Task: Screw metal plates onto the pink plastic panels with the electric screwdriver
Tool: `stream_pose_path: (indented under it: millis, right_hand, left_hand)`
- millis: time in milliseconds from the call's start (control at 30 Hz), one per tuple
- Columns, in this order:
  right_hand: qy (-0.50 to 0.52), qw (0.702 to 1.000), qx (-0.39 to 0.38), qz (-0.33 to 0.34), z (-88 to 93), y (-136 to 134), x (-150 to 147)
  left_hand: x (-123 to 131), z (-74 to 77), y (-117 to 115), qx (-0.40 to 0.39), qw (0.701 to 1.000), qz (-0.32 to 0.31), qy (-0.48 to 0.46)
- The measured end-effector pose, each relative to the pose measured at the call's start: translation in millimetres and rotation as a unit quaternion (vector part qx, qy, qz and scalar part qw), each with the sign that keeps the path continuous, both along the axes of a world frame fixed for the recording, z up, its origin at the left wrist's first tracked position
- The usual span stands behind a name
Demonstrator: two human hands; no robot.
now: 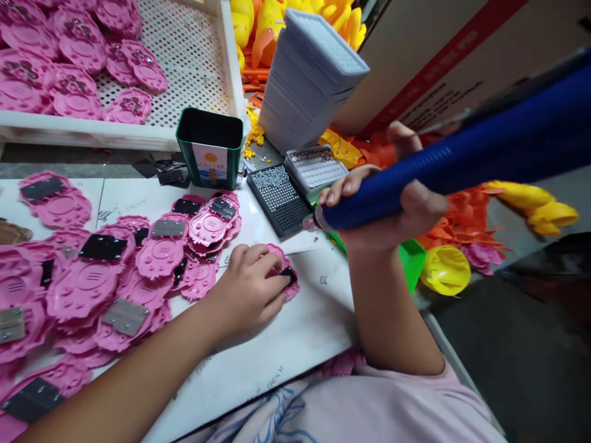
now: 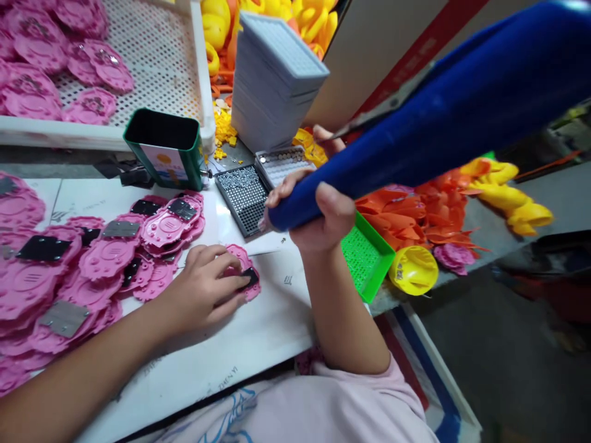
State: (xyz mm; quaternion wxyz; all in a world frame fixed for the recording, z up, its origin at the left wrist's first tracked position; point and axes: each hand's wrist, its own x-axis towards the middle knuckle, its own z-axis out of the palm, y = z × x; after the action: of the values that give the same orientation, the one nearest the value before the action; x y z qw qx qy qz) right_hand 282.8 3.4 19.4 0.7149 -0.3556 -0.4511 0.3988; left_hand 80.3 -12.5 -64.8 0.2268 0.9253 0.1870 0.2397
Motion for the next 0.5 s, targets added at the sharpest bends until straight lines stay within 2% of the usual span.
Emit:
stream_pose_path:
  millis: [100,200,300,500]
  right_hand:
    - [0.002,0.997,-0.006,-0.076,-4.4,24.8,-9.5]
    - [-0.002,0.993,-0.029,-0.112,-14.4,46.0,-15.7]
    - [-0.006,0.993,-0.039,-0.109,-23.1,55.8,-14.8]
    - [-0.036,0.997,-0.025,-0.071,-32.0,58.4,-6.4]
  left_hand:
    - [1.2,0.1,-0.8,-0.022,0.999,0.039,0.007]
    - [2.3,-1.1,-0.7,-0.033,0.998,0.054,0.015]
    - [2.6,-2.7,-0.5,-0.026,0.999,0.047,0.010]
    - [2.9,-1.8,-1.4,-0.029,0.998,0.055,0.015]
